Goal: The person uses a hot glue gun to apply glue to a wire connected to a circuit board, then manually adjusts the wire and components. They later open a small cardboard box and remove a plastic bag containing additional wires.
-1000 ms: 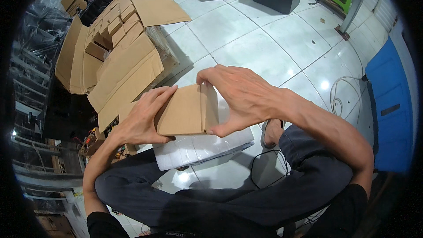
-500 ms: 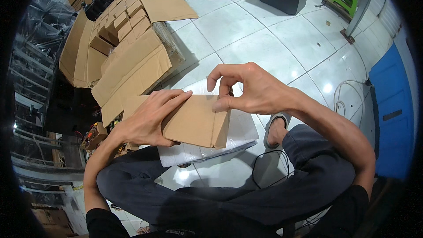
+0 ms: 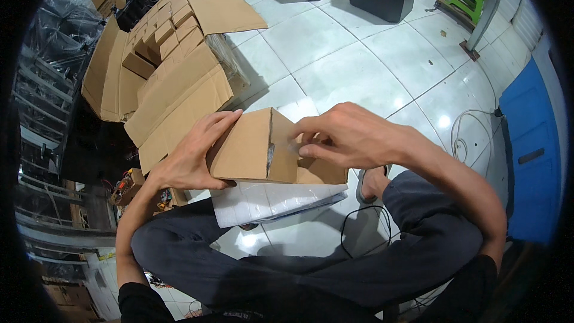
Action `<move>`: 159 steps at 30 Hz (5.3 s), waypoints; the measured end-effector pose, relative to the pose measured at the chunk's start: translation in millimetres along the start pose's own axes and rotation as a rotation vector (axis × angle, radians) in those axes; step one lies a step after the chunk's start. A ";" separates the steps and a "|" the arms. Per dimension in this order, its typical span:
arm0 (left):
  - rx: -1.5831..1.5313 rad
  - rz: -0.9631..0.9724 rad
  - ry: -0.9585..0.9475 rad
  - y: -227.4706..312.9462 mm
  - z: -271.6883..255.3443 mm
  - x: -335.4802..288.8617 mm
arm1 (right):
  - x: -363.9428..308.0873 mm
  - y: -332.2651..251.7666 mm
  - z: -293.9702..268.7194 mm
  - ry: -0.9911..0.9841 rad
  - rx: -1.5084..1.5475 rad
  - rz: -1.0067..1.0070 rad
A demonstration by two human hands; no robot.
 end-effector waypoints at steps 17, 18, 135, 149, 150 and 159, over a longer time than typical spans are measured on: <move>0.051 -0.076 -0.020 -3.1 11.2 5.5 | -0.5 18.4 33.0 -0.239 0.252 0.056; 0.047 -0.089 -0.016 -4.7 11.1 5.5 | 1.8 20.8 34.1 -0.253 0.210 0.098; 0.201 -0.218 0.101 -28.0 26.6 2.9 | 36.7 117.3 19.8 0.377 0.627 0.617; 0.225 -0.195 0.135 -29.9 29.4 -1.9 | 31.8 112.3 5.2 0.440 0.708 0.578; 0.225 -0.201 0.129 -29.7 29.2 -2.1 | 28.4 111.9 1.8 0.453 0.703 0.566; 0.203 -0.174 0.034 -21.7 32.7 1.9 | 1.8 110.8 -23.1 0.124 0.330 0.656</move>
Point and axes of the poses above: each hand's wrist, its own x-axis towards the middle knuckle, its own z-axis out of the palm, y = z × x, the point moved 5 cm from there along x, towards the middle knuckle, and after that the axes turned 5 degrees about -x, right-handed, at the moved point
